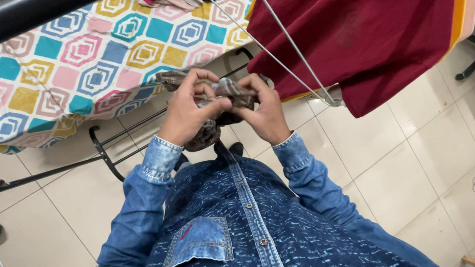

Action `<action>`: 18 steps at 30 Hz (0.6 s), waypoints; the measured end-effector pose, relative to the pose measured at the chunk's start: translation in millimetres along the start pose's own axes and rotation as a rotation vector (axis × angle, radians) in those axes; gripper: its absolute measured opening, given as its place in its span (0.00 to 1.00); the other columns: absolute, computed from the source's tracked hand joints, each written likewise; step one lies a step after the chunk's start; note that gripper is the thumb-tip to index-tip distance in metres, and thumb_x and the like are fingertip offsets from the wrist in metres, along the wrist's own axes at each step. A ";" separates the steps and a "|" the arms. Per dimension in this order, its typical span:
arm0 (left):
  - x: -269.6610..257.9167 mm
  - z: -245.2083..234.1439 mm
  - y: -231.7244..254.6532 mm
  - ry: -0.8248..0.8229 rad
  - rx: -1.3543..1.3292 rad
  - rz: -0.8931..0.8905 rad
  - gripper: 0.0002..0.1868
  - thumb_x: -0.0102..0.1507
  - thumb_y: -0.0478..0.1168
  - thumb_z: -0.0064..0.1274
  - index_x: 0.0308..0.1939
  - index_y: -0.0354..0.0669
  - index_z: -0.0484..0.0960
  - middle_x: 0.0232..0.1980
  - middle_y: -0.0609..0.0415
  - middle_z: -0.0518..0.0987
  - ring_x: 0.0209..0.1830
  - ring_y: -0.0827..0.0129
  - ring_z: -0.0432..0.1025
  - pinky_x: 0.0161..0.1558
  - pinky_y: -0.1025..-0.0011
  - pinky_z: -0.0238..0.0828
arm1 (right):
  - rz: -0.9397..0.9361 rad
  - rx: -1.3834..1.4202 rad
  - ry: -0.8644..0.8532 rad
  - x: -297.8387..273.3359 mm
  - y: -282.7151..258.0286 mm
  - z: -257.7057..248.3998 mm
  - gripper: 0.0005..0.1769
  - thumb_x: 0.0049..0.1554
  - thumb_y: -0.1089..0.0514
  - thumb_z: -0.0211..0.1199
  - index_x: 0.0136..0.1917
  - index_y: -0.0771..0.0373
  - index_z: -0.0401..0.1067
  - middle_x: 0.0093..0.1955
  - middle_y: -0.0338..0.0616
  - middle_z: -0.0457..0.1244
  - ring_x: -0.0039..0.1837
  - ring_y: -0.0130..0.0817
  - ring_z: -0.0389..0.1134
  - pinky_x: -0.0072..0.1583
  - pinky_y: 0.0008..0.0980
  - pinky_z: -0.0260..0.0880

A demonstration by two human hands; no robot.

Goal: The person takes a plaid shirt from a laundry basket, unfolds it, and places it on a metal hanger. They then hang the shirt on a drying rack and adjust the collar and sleeves. The person repeats the process with a second garment.

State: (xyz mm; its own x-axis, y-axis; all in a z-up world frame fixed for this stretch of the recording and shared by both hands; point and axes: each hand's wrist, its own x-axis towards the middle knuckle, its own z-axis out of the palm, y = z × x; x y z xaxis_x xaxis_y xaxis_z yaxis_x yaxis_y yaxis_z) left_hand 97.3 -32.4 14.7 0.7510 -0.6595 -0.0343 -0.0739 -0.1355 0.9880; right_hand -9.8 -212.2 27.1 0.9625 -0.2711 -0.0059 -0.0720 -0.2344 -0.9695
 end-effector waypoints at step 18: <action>9.8 1.2 79.9 0.379 0.587 0.802 0.17 0.66 0.33 0.60 0.58 0.41 0.75 0.58 0.47 0.74 0.63 0.53 0.68 0.66 0.57 0.64 | 0.121 0.651 0.038 -14.8 16.4 -50.8 0.10 0.71 0.54 0.53 0.49 0.59 0.67 0.45 0.31 0.62 0.49 0.19 0.61 0.55 0.24 0.63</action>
State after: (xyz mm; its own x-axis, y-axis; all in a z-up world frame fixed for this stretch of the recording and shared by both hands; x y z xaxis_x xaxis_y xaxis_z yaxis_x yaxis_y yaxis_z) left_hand 98.0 -50.6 93.1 0.4901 -0.4549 0.7435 -0.8669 -0.1655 0.4702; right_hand -38.5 -259.5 23.7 0.9467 -0.2959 -0.1274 0.0050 0.4089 -0.9125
